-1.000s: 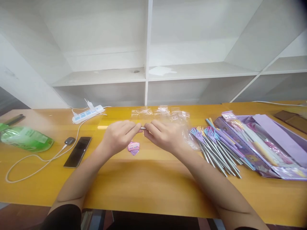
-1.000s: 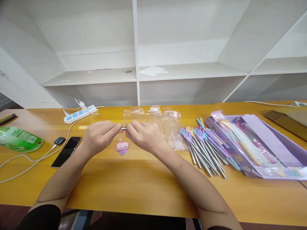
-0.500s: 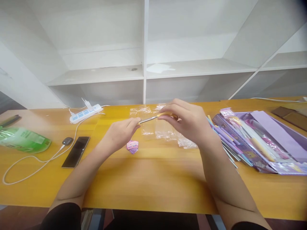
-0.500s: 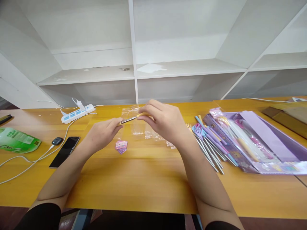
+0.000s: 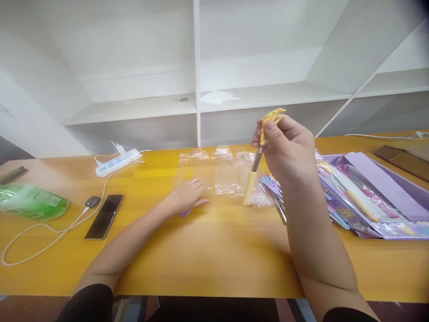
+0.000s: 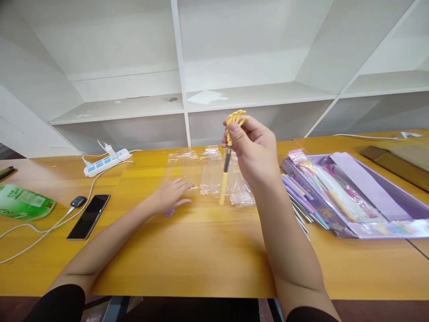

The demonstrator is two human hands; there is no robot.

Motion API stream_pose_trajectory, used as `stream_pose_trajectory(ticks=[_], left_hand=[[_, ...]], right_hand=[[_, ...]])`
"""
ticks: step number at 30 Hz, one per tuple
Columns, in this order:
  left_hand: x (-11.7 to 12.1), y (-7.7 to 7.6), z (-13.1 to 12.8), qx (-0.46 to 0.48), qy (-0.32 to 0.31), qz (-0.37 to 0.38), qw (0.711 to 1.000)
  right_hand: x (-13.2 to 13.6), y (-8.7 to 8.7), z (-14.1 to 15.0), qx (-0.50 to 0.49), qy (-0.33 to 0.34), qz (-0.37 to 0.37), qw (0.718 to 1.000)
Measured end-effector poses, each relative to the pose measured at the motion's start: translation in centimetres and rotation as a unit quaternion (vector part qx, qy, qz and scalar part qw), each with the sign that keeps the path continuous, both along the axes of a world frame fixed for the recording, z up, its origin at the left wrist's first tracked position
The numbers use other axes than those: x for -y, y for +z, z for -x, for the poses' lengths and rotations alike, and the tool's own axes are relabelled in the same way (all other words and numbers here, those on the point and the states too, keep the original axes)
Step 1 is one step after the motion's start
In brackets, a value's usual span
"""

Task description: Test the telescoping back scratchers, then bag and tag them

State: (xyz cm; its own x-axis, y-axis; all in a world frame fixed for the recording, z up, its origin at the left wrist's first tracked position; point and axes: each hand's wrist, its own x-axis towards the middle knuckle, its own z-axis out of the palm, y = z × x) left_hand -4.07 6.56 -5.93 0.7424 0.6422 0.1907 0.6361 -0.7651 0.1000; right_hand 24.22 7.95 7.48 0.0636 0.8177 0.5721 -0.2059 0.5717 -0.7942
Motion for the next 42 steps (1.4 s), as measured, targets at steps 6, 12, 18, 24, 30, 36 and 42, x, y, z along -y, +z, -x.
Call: stream_pose_trajectory(ticks=[6, 12, 18, 24, 30, 36, 42], left_hand=[[-1.2, -3.0, 0.2, 0.025, -0.002, -0.029, 0.999], [-0.3, 0.6, 1.0, 0.14, 0.06, -0.088, 0.984], [3.1, 5.3, 0.9, 0.267, 0.091, -0.1, 0.954], [4.3, 6.4, 0.3, 0.503, 0.018, 0.103, 0.858], [3.4, 5.9, -0.5, 0.417, -0.071, 0.496, 0.759], [3.6, 6.5, 0.2, 0.614, -0.045, 0.361, 0.7], [4.4, 8.0, 1.9, 0.576, -0.073, 0.268, 0.769]], right_hand=[[-0.2, 0.3, -0.4, 0.0, 0.06, 0.062, 0.996], [1.1, 0.0, 0.4, 0.221, 0.06, 0.068, 0.971], [1.0, -2.3, 2.9, 0.467, 0.091, -0.054, 0.878], [0.7, -3.8, 5.4, 0.375, 0.013, -0.106, 0.921], [1.7, -3.2, 5.2, 0.201, -0.024, -0.255, 0.945], [3.1, -2.6, 4.9, 0.209, 0.124, -0.389, 0.889], [3.2, -2.5, 4.9, 0.196, 0.2, -0.348, 0.895]])
